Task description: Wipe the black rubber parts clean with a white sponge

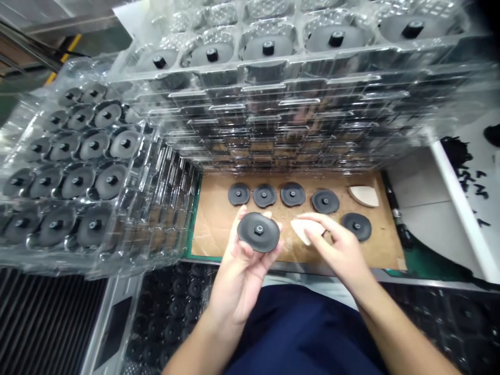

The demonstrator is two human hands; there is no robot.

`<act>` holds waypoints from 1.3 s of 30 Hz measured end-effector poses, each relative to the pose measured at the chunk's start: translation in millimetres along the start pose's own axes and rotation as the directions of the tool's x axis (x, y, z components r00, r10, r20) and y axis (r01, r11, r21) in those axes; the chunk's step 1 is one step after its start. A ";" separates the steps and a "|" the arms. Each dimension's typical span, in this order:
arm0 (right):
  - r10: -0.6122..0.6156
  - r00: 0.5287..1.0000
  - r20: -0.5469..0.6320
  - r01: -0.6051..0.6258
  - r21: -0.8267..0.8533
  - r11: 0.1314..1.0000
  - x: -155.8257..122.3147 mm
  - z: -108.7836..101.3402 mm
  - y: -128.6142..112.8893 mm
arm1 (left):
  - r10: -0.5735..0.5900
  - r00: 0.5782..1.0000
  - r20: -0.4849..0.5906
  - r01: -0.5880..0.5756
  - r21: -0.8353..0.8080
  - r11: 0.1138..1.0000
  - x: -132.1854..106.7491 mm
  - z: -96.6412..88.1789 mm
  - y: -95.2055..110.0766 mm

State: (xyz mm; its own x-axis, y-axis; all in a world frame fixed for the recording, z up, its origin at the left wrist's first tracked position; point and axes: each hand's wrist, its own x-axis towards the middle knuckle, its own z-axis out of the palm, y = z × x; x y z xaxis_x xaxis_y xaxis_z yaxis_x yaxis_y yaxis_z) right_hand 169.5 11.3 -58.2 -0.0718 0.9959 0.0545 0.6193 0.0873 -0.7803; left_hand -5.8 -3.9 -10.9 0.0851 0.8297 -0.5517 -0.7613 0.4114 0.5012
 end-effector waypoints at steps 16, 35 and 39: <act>-0.027 0.997 -0.073 0.027 0.005 1.000 -15.8 24.9 21.8 | 0.098 0.986 -0.133 -0.101 -0.020 0.995 12.1 -0.6 -7.4; -0.386 0.916 -0.109 0.388 -0.004 0.922 -9.2 -11.6 -69.6 | 0.193 0.981 0.016 -0.192 -0.057 0.980 1.0 4.1 -11.7; -0.425 0.901 -0.083 0.429 0.030 0.903 -7.8 -11.3 -69.4 | 0.202 0.979 0.029 -0.201 -0.053 0.978 1.4 3.5 -10.5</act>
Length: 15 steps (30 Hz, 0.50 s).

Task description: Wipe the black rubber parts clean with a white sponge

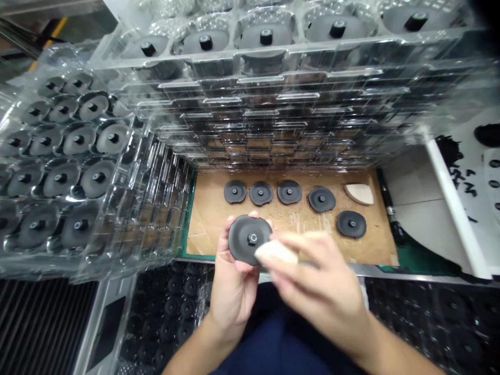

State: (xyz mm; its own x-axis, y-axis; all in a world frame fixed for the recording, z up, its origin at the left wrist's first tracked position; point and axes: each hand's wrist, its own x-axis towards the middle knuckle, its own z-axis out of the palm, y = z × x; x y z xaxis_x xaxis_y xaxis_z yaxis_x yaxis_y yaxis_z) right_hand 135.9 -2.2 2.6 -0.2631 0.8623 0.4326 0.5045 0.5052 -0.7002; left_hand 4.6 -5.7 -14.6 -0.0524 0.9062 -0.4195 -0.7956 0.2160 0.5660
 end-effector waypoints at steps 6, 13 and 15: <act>0.013 1.000 0.007 -0.013 -0.005 1.000 0.9 0.6 1.6 | -0.027 1.000 0.003 0.027 0.007 1.000 -1.9 -1.0 0.2; 0.022 1.000 -0.012 -0.022 -0.016 1.000 -2.4 2.4 2.9 | -0.023 1.000 -0.016 0.023 0.012 1.000 0.0 -1.2 0.0; 0.016 1.000 -0.013 -0.016 -0.014 1.000 0.7 1.9 10.1 | -0.021 0.999 -0.031 0.022 0.028 0.999 0.5 -0.8 -0.8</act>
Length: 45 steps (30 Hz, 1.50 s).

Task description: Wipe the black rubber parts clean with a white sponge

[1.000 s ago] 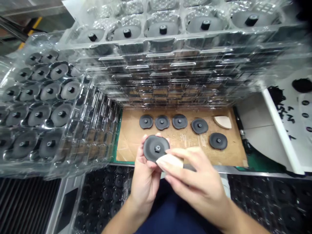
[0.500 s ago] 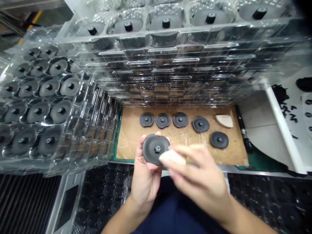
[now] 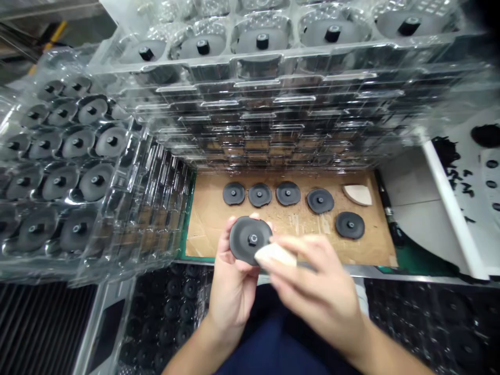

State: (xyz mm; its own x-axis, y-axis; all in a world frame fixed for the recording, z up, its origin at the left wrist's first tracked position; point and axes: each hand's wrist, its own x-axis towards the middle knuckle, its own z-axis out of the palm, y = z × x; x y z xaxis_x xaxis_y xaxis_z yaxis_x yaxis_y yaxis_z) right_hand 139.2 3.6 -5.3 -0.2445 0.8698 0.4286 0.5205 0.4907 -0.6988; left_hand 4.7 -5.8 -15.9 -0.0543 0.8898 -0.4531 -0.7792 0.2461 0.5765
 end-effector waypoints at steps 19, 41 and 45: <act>0.538 0.836 0.108 -0.513 0.501 0.697 -20.7 5.0 31.6 | -0.154 0.988 -0.005 0.154 0.036 0.987 3.0 -7.0 2.8; -0.247 0.826 0.507 0.172 0.191 0.967 43.0 -48.4 15.7 | -0.641 0.681 0.354 0.636 0.147 0.757 -9.5 -0.6 11.1; -0.319 0.764 0.561 0.187 0.281 0.941 47.0 -48.0 17.4 | -0.697 0.616 0.368 0.688 0.180 0.703 -11.4 -5.8 9.2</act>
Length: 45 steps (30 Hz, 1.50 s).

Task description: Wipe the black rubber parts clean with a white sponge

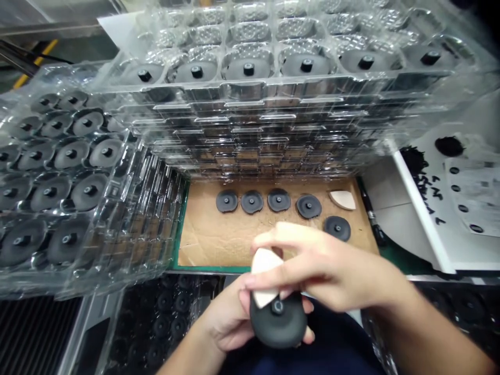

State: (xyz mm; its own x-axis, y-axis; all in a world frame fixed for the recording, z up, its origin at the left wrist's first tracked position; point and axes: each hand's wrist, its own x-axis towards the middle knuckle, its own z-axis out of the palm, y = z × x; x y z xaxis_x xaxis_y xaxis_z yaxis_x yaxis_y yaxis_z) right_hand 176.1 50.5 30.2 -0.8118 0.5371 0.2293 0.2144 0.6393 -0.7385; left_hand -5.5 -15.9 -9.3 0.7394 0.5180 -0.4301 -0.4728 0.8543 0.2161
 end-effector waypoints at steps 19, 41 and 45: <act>0.089 0.995 -0.046 -0.095 -0.141 0.986 -6.3 4.0 -7.8 | 0.008 1.000 -0.013 -0.008 0.005 1.000 1.5 3.3 3.9; 0.119 0.982 -0.145 -0.144 -0.176 0.974 -6.2 6.2 -8.5 | 0.058 0.998 -0.033 -0.055 0.080 0.995 3.2 0.6 11.4; 0.136 0.984 -0.116 -0.147 -0.093 0.985 -8.2 7.3 -6.5 | 0.100 0.995 -0.013 -0.098 0.102 0.990 6.4 1.0 14.2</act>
State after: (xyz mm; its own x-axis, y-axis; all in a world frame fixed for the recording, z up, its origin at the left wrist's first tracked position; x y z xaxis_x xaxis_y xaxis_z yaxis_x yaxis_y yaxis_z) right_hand 177.4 37.9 28.5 -0.7067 0.6790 0.1986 0.3812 0.6020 -0.7017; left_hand -7.0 -0.4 -8.1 0.6825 0.5999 -0.4175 -0.4916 0.7995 0.3452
